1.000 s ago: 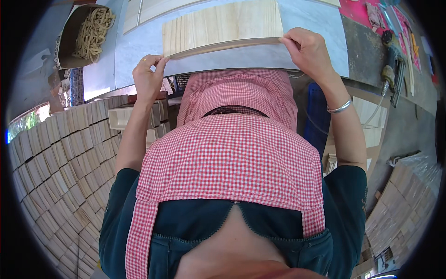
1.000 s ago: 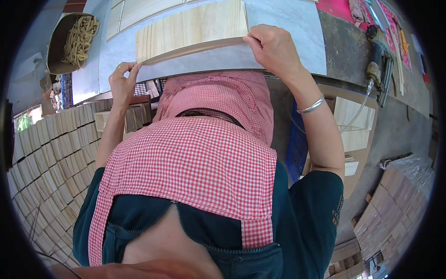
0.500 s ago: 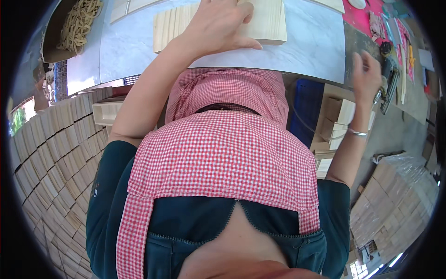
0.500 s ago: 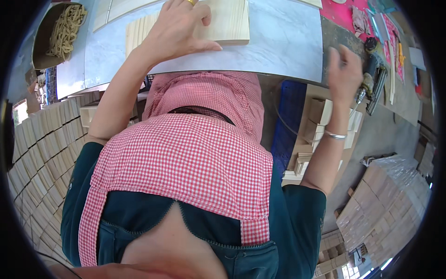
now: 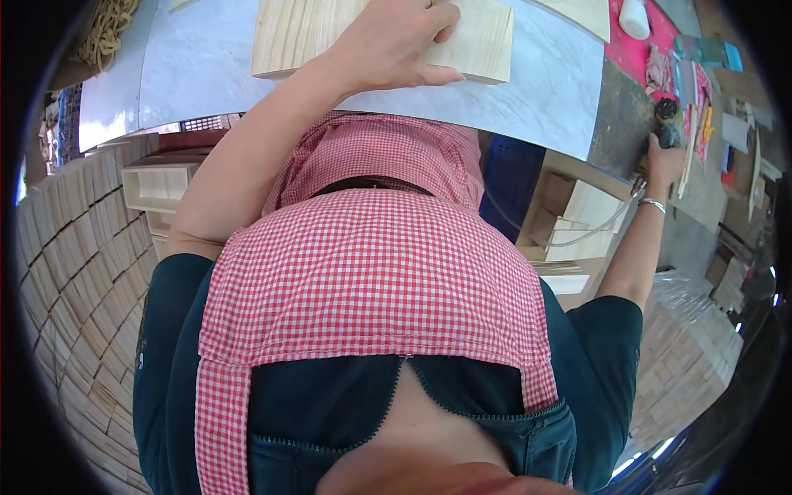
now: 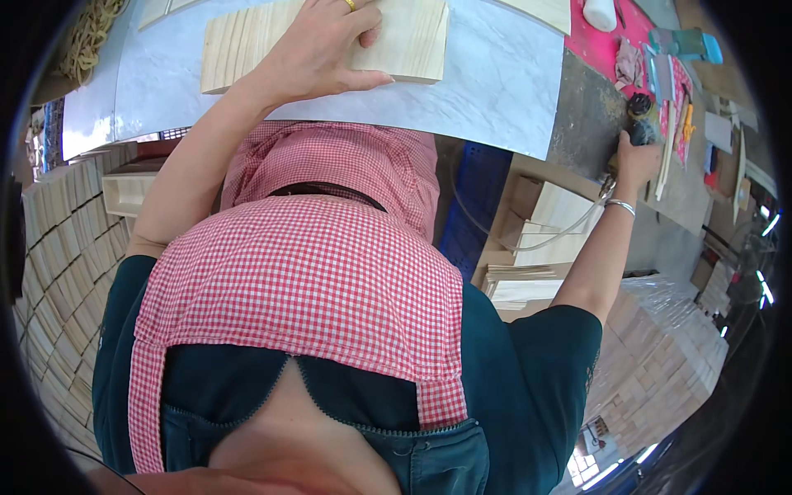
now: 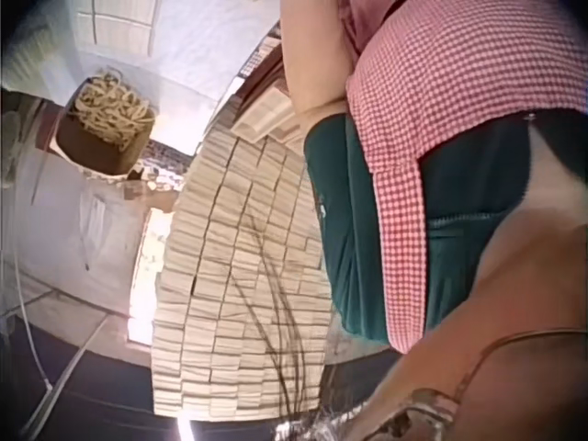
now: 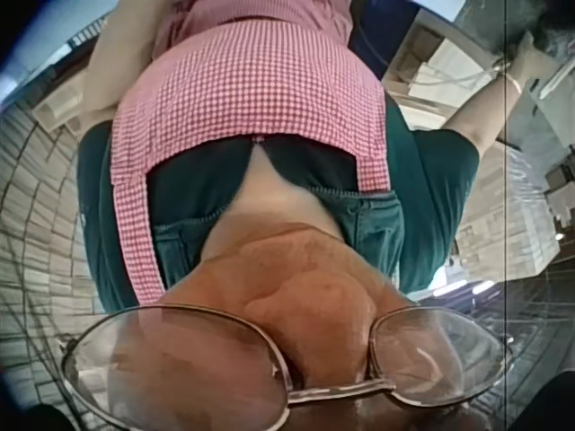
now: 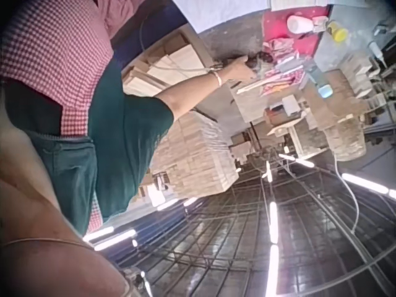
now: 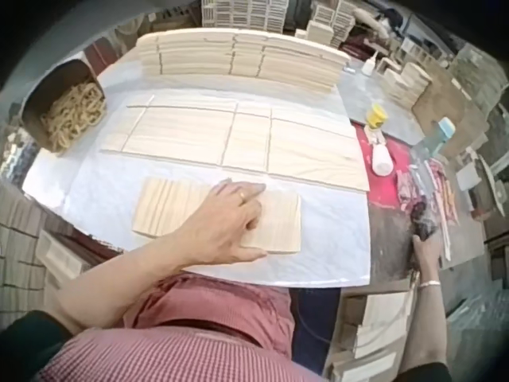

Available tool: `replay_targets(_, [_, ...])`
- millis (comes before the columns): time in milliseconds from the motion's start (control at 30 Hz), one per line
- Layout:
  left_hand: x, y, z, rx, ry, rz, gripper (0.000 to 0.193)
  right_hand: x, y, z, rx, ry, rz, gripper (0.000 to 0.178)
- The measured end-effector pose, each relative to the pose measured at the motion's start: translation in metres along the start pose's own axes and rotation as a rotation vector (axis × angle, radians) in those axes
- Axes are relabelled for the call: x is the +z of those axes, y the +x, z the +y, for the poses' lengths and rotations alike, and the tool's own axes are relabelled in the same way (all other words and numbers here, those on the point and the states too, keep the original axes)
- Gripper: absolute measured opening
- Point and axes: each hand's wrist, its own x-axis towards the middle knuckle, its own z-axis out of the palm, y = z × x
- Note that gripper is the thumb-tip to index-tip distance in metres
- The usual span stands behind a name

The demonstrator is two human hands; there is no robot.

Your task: Assembling small wooden boxes using glue and a pneumatic nail gun.

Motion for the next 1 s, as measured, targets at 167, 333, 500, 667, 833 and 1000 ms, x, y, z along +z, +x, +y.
replay_targets(167, [0.001, -0.001, 0.003, -0.028, -0.01, -0.002, 0.041, -0.027, 0.024, 0.003, 0.227, 0.225, -0.404, 0.049])
replay_targets(333, [-0.003, -0.001, 0.007, -0.108, -0.037, -0.051, 0.041, -0.105, -0.008, -0.031, 0.229, 0.442, -0.532, 0.041])
replay_targets(500, [-0.003, -0.003, 0.005, -0.114, -0.06, -0.077, 0.043, -0.172, -0.067, -0.057, 0.145, 0.667, -0.401, 0.034])
replay_targets(667, [0.003, -0.001, -0.001, -0.045, -0.139, -0.065, 0.048, -0.27, -0.143, -0.142, 0.041, 0.97, -0.544, 0.023])
replay_targets(833, [0.005, 0.006, 0.008, 0.022, -0.147, -0.01, 0.053, -0.292, -0.163, -0.159, -0.071, 1.027, -0.667, 0.024])
replay_targets(1000, [0.01, 0.009, 0.001, 0.077, -0.147, 0.008, 0.053, -0.298, -0.166, -0.172, -0.13, 0.992, -0.701, 0.025])
